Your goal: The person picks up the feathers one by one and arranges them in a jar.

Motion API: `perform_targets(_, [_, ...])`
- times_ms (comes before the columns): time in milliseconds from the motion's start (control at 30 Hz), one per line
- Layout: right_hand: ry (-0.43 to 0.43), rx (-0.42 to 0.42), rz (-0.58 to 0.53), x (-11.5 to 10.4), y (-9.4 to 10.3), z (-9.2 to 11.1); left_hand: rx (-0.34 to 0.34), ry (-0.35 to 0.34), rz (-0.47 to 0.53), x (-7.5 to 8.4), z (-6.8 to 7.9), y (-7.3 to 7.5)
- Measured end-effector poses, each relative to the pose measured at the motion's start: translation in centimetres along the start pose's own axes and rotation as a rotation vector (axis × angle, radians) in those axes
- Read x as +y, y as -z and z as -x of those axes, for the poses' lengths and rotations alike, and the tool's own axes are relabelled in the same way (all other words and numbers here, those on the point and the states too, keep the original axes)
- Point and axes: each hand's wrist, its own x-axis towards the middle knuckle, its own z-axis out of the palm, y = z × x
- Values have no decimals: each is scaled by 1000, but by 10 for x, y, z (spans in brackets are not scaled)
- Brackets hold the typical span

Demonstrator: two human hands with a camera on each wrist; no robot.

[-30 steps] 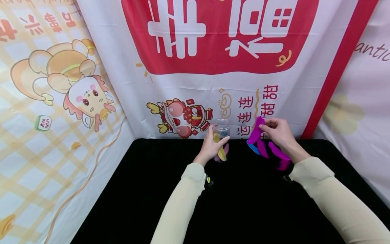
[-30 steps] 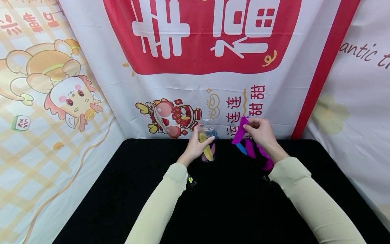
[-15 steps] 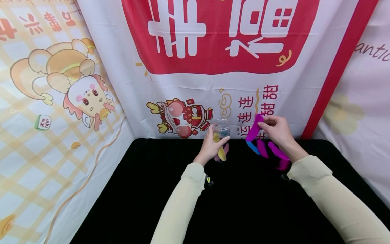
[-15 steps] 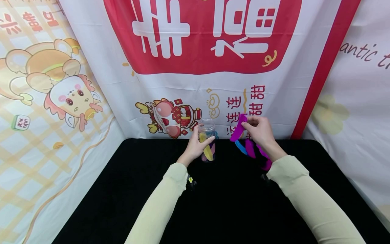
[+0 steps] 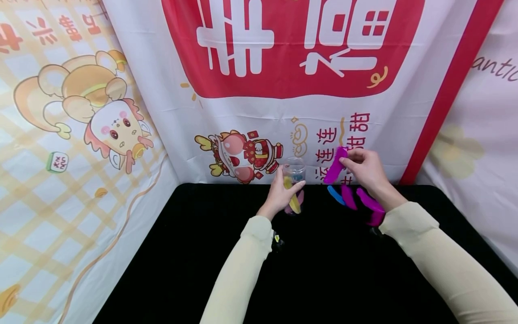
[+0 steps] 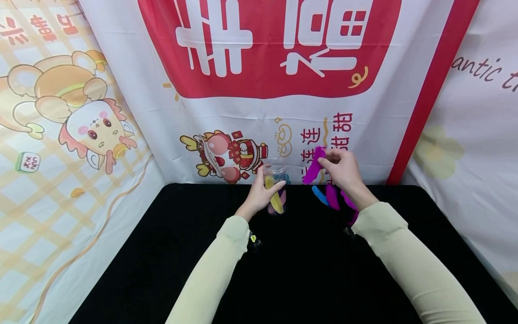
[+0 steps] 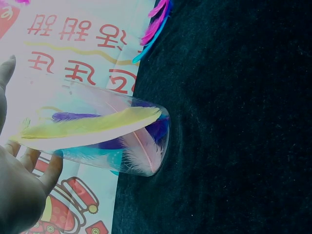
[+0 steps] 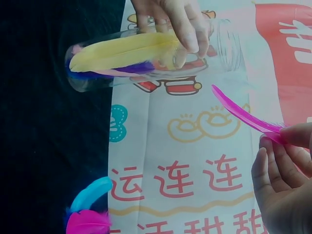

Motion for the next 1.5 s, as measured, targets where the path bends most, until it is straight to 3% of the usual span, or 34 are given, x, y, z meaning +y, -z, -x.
perform_targets(467, [7,7,-39,-8,-5,-5,7,2,-11,1,-1,-1])
perform_targets(1067, [76,9,-65,-18,-12,-7,-3,-10,9,0,-1,-1])
perform_targets(1333, [70,-7,-24,-21,-16,-11,-5,-7,3,-1,-2,-1])
perform_targets(1500, [104,23,-61,-26,-23,-13,-8,-7,6,-1,-3,0])
